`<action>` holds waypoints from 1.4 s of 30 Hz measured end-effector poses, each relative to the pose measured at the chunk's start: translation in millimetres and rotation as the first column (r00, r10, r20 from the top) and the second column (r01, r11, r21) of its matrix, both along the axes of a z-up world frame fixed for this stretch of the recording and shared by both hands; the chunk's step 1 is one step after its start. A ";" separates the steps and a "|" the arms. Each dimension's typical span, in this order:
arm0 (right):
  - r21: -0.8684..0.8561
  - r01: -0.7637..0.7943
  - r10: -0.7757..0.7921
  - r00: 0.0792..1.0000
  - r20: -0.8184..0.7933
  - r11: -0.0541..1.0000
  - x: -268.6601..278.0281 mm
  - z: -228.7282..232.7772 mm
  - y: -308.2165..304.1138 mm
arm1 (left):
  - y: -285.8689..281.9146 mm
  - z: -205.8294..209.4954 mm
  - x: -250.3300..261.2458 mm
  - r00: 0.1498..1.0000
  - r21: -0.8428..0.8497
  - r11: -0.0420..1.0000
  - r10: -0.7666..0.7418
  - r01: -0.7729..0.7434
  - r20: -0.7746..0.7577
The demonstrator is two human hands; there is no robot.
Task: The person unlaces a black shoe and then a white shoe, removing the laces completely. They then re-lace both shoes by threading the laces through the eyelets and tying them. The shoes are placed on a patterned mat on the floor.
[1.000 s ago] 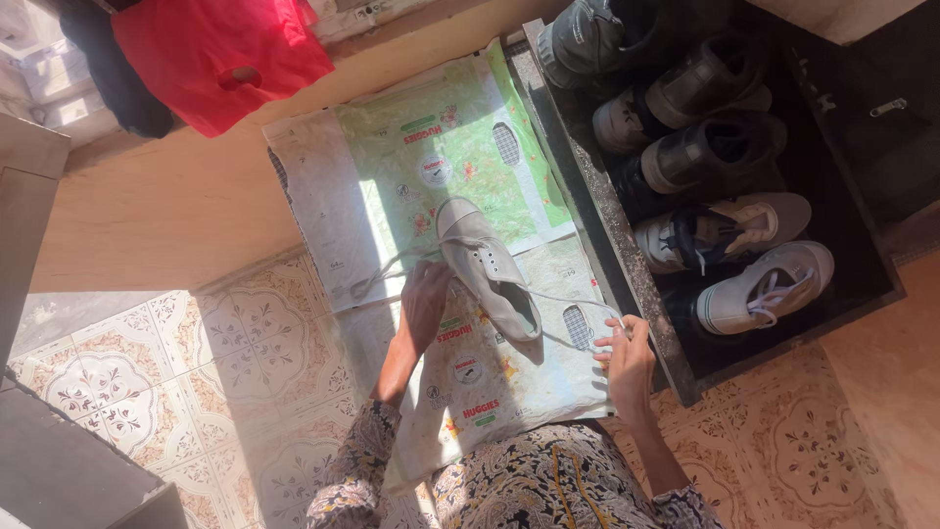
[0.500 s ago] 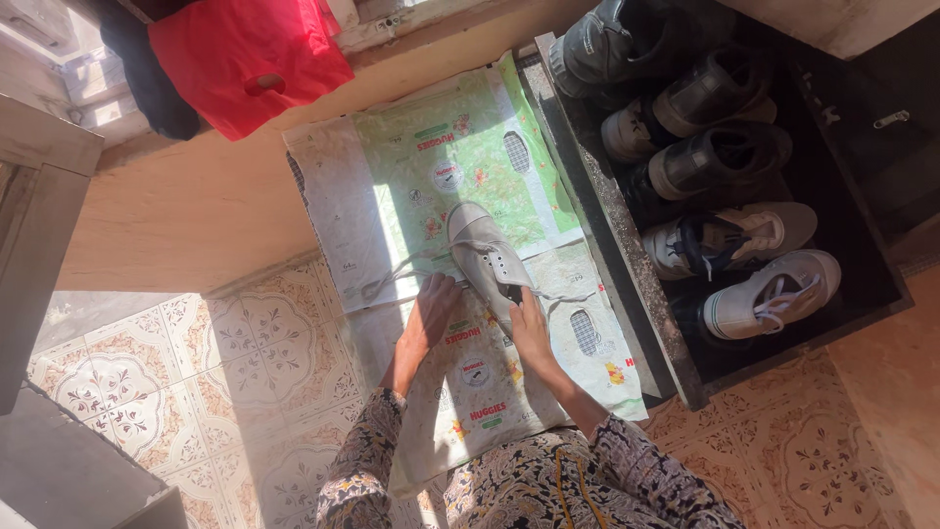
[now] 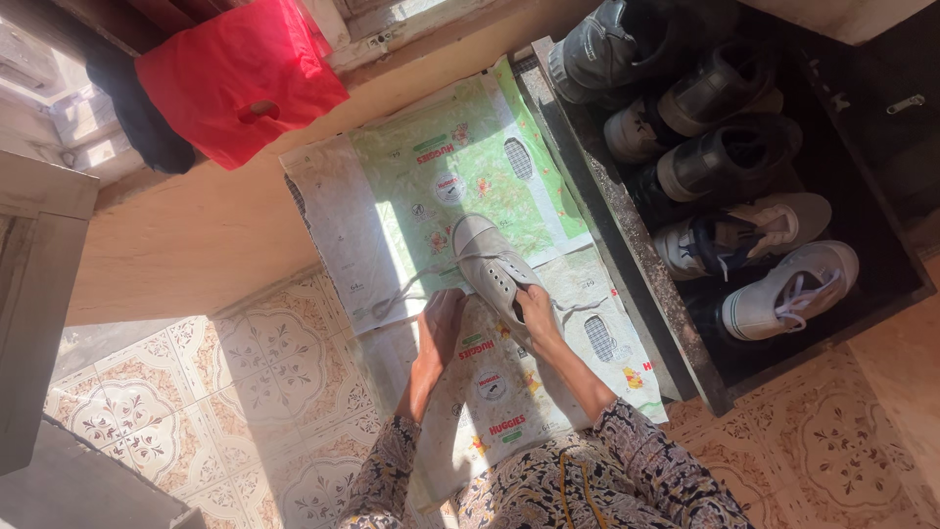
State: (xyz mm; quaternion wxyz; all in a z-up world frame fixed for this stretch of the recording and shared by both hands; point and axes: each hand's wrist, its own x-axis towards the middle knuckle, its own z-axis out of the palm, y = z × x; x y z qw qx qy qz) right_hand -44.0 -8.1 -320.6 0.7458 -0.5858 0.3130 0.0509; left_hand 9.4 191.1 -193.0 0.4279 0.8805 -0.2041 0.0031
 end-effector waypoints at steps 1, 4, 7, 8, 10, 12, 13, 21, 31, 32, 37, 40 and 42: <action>0.014 -0.022 0.022 1.000 -0.004 1.000 0.9 0.2 1.1 | -0.1 4.9 1.0 1.000 -0.037 0.999 -0.001 0.002 0.001; 0.045 -0.068 0.069 0.998 -0.008 0.997 8.9 3.8 1.9 | -11.3 13.7 15.6 0.999 -0.110 0.994 -0.026 0.028 0.025; 0.058 -0.053 0.053 0.999 0.008 0.997 10.9 8.2 5.2 | -25.1 16.3 27.4 0.991 -0.064 0.992 -0.101 0.106 0.085; 0.067 -0.039 0.038 0.999 0.022 0.997 9.7 9.0 6.9 | -28.6 16.3 29.5 0.987 -0.019 0.991 -0.126 0.129 0.104; 0.068 -0.018 0.014 0.998 0.061 0.998 11.8 8.9 6.9 | -35.0 14.8 36.7 0.977 0.050 0.985 -0.170 0.165 0.125; 0.062 -0.014 0.008 0.995 0.095 0.998 9.5 5.2 9.3 | -35.0 10.1 38.8 0.974 0.105 0.977 -0.196 0.184 0.115; 0.025 -0.028 0.027 0.999 0.044 0.999 7.6 2.5 10.5 | -33.9 6.7 39.2 0.959 0.151 0.964 -0.241 0.219 0.148; -0.350 -0.273 0.181 0.945 -0.272 0.896 15.0 -11.8 11.1 | -33.0 -10.2 54.9 0.845 0.395 0.832 -0.494 0.390 0.206; -0.610 -0.159 0.281 0.954 0.108 0.776 5.7 -19.6 14.9 | -52.6 -23.0 56.7 0.734 0.725 0.576 -0.663 0.377 0.145; -0.600 -0.192 0.300 0.950 0.084 0.776 4.3 -21.4 16.0 | -51.3 -24.3 56.1 0.737 0.729 0.560 -0.666 0.393 0.114; -0.618 -0.245 0.328 0.944 0.022 0.747 27.1 -17.4 11.6 | -51.6 -7.8 54.4 0.915 0.366 0.880 -0.376 0.303 0.147; -0.588 -0.338 0.399 0.916 -0.027 0.735 23.8 14.9 7.5 | -55.0 12.2 9.3 0.978 0.057 0.996 -0.077 0.067 0.195; -0.588 -0.477 0.528 0.844 -0.099 0.653 14.1 60.8 -5.6 | -59.9 26.7 -35.1 0.991 -0.008 0.994 0.112 -0.112 0.078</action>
